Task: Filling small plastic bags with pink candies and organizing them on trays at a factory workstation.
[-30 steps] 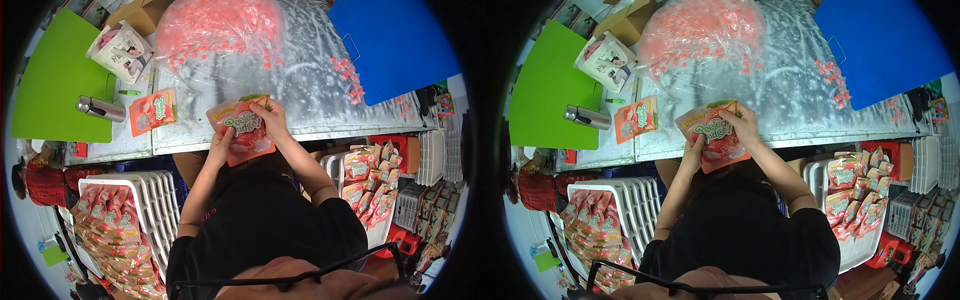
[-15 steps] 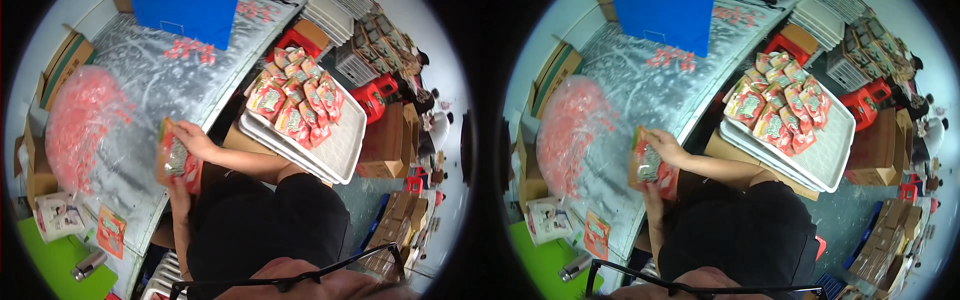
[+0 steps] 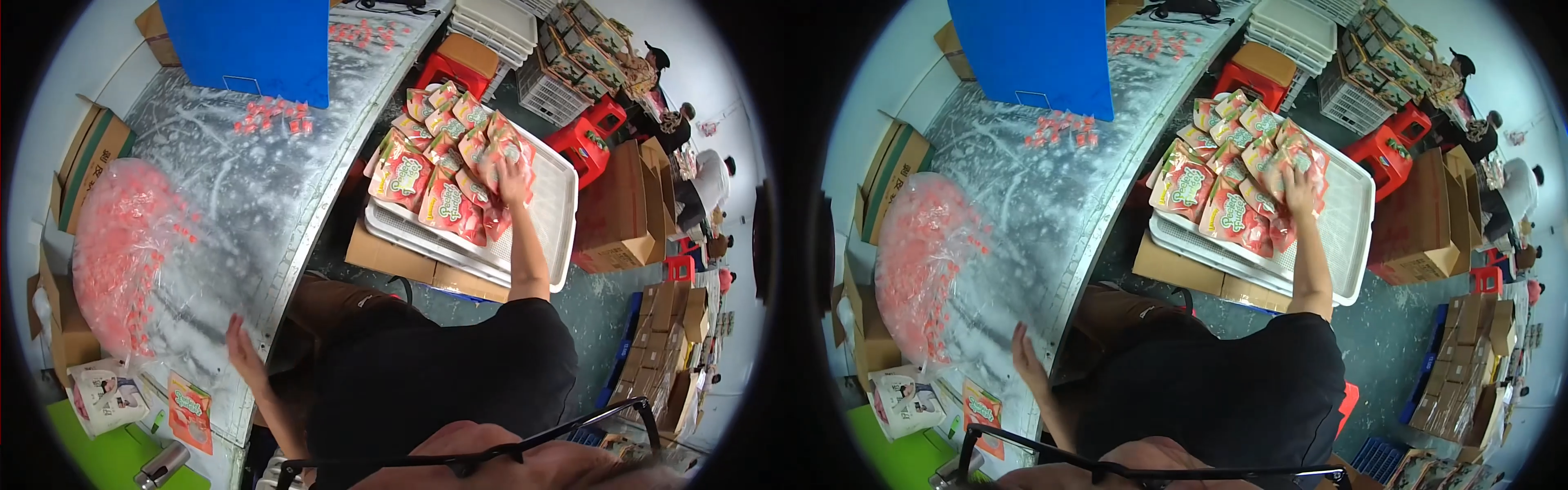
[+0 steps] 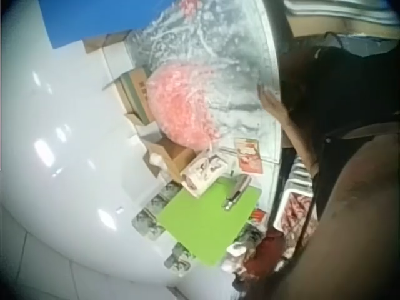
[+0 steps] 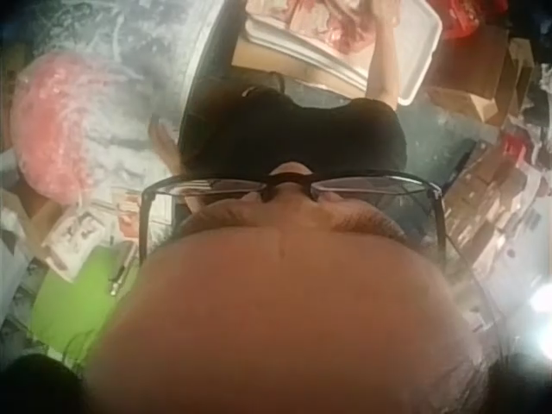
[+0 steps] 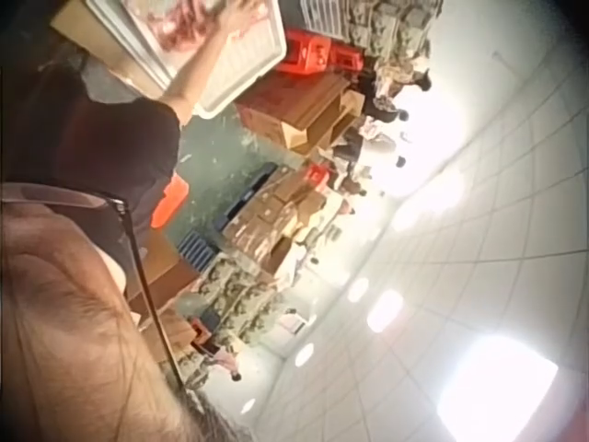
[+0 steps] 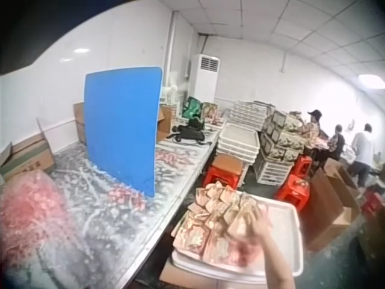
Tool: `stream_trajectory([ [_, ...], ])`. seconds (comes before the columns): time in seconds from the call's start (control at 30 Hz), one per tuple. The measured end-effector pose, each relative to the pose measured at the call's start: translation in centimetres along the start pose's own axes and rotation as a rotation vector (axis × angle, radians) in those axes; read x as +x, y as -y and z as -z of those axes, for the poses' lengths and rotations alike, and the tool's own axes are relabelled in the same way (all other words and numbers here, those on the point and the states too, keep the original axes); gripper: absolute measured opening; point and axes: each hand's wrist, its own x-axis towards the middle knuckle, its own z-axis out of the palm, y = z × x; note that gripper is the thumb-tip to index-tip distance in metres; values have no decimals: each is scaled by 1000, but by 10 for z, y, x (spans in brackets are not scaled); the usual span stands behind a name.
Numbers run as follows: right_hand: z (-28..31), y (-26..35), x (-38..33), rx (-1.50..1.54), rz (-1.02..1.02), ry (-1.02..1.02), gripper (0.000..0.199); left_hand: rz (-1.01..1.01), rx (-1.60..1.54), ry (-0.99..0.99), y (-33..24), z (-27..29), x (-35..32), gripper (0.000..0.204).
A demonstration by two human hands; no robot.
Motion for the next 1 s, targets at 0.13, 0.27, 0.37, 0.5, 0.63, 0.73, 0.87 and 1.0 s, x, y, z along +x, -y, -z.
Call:
stream_trajectory([
  [0.13, -5, 91, -21, 111, -200, 277, 50, 77, 403, -403, 67, 85, -53, 27],
  [0.27, 102, 110, 46, 490, 9, -174, 57, 89, 803, -668, 90, 138, -89, 32],
  [0.37, 115, 69, 62, 332, -782, 755, 77, 239, 746, -780, 93, 151, -76, 47],
  [0.5, 64, 162, 120, 561, -63, 83, 64, 516, 995, -811, 100, 172, -99, 79],
  [0.63, 215, 416, 137, 1587, 49, 516, 50, 731, 1042, -678, 116, 148, -91, 79],
  [0.73, 272, 585, 97, 1657, 863, 658, 50, 661, 1116, -821, 116, 138, -87, 49],
  [0.87, 347, 769, 53, 1666, 1340, 673, 49, 579, 1057, -924, 125, 146, -90, 30],
  [1.0, 331, 938, 86, 1264, 1280, -24, 61, 521, 1030, -947, 133, 144, -73, 24],
])
